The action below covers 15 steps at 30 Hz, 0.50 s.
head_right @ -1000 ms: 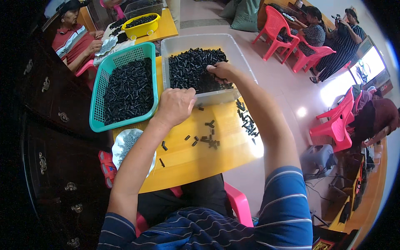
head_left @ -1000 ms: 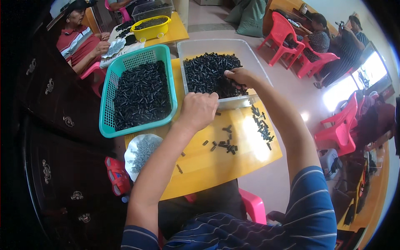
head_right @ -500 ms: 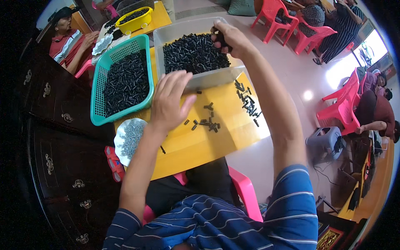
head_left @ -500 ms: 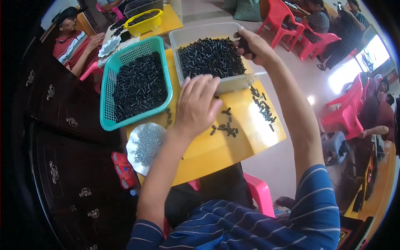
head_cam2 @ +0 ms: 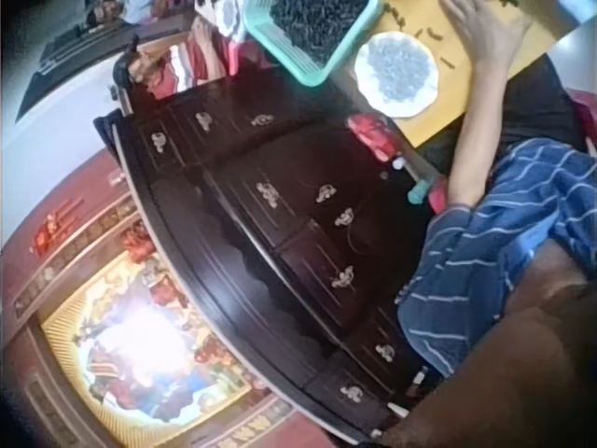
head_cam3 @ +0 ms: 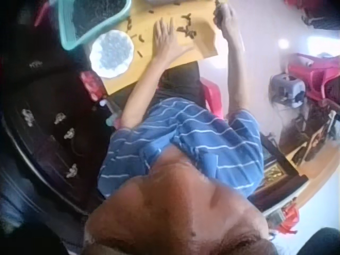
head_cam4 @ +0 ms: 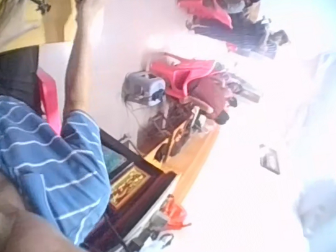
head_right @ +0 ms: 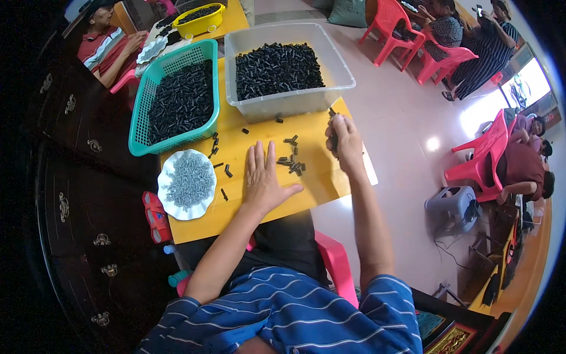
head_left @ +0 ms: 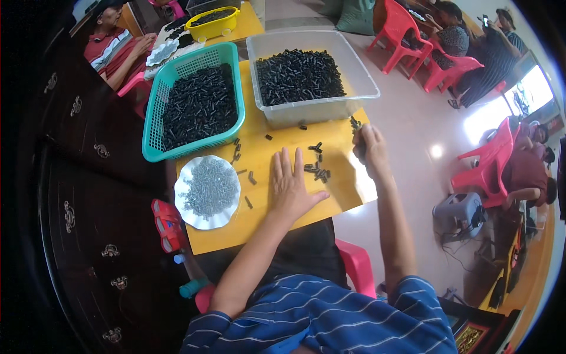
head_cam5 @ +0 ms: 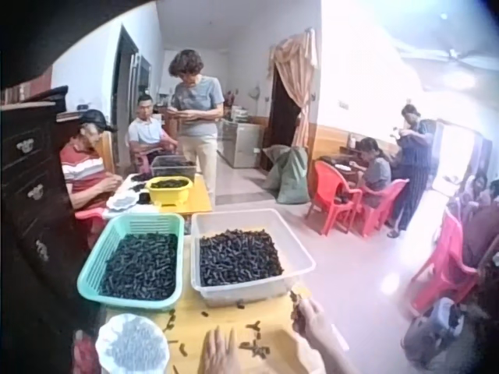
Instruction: The person picks up a small black component from a yellow table and inserts a small silver pin into it by hand. They repeat this process with several components, picking them from a pile on the table and placing the finished pieces into a separate pile or tray.
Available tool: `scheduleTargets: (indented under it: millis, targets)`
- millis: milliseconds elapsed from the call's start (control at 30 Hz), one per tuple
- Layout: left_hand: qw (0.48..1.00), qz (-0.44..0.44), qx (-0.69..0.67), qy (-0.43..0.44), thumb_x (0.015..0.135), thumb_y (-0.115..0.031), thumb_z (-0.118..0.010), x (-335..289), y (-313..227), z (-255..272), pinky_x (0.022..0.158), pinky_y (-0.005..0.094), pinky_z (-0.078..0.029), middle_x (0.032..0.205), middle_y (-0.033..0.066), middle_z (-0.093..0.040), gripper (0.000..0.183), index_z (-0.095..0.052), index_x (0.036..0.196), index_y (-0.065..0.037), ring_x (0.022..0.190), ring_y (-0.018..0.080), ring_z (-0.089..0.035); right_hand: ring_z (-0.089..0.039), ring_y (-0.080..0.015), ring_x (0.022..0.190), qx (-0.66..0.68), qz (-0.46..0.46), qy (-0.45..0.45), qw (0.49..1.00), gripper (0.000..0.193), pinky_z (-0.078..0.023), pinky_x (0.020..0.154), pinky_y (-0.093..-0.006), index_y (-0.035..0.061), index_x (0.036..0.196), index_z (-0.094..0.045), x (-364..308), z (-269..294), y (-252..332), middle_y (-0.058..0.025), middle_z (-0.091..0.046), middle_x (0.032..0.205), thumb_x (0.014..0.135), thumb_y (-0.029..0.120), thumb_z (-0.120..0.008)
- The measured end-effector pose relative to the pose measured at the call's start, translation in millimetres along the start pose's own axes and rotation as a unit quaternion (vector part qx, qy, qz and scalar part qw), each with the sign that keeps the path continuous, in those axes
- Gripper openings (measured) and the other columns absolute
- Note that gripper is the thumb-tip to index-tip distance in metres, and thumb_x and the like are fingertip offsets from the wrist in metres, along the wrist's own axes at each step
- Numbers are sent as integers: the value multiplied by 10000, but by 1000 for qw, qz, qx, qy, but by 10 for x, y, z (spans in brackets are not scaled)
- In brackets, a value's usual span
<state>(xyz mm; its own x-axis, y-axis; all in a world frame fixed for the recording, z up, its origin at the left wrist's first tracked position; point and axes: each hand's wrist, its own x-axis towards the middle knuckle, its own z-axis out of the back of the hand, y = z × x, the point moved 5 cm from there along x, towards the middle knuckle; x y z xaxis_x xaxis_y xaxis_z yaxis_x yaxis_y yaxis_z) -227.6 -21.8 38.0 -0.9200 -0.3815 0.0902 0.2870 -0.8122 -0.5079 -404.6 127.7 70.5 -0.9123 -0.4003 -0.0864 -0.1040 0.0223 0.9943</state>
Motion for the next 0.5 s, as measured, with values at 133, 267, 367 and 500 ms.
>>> scheduleTargets:
  millis: [133,267,367,500]
  targets:
    - [1000,1,8,-11,683,-565,-848,108,-28,-73,1240,516,-135,1623,305,-144,1264,-147,1595,-42,1522,453,-102,-472,-48,565,-44,67,-51,995,273,-377,503,-223,83,932,-600,-56,-141,-360,8,-563,728,1066,305,-515]
    - [1000,-7,13,-6,696,-559,-833,218,-74,-115,1241,515,-137,1607,315,-187,1233,-168,1586,-22,1519,449,-129,-493,-86,675,-99,95,-111,984,268,-429,625,-262,31,948,-615,-82,-273,-534,-9,-576,751,1053,267,-543]
    - [1000,-22,12,-5,699,-521,-831,272,-102,-142,1238,518,-149,1594,316,-216,1198,-192,1575,-10,1514,450,-151,-594,-212,756,-187,215,-147,947,240,-486,722,-348,4,981,-619,-127,-308,-482,-106,-636,846,1032,229,-557]
    - [998,-53,18,-15,695,-468,-830,306,-102,-208,1233,524,-166,1582,311,-241,1160,-219,1560,5,1501,457,-183,-616,-268,812,-214,208,-143,944,228,-488,764,-371,0,986,-621,-175,-302,-541,-139,-647,900,1026,215,-556]
